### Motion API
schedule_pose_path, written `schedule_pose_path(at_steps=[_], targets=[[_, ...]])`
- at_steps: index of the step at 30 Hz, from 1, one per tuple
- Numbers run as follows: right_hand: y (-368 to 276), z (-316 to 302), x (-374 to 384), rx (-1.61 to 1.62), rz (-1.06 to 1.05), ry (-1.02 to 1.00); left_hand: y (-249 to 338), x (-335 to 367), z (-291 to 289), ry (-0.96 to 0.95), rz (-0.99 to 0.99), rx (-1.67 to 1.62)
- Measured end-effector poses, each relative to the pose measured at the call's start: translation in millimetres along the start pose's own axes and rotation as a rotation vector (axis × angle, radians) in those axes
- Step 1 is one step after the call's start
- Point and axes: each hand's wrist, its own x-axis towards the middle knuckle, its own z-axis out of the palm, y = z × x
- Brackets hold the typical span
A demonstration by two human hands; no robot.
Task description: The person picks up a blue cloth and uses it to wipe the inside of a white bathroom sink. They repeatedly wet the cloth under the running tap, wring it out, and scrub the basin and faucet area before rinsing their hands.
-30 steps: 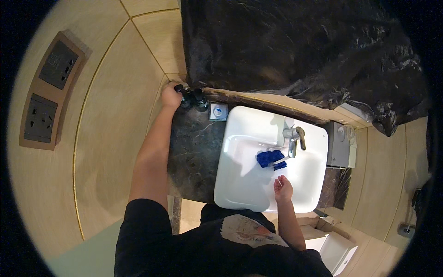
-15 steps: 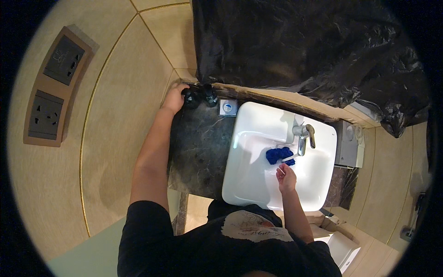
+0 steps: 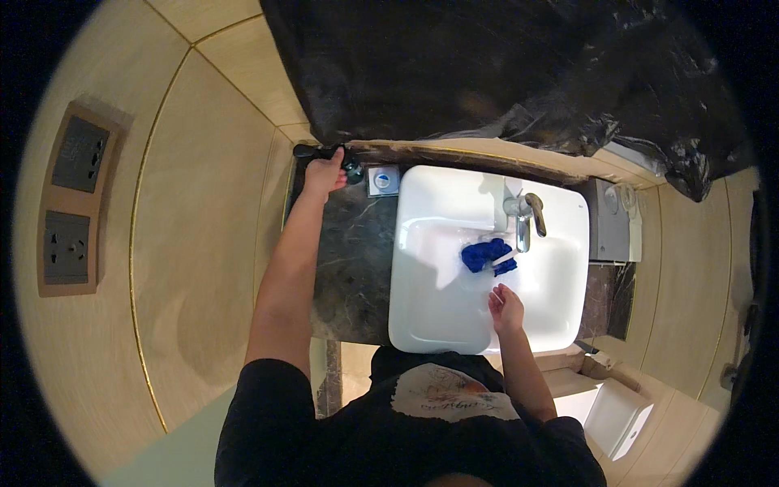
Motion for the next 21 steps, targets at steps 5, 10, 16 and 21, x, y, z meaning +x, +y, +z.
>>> schedule_pose_path(at_steps=[5, 10, 16, 21], targets=[[-1, -1, -12, 0.046, -0.024, 0.019, 5, 6, 26, -0.100, -0.199, -0.718], [6, -19, -3, 0.112, -0.033, 0.020, 12, -2, 18, -0.109, -0.075, -0.661], [3, -7, -8, 0.101, -0.031, 0.023, -18, 2, 8, -0.203, -0.242, -0.849], [0, -3, -7, 0.104, -0.031, -0.014, -21, -8, 16, -0.221, -0.332, -0.977]])
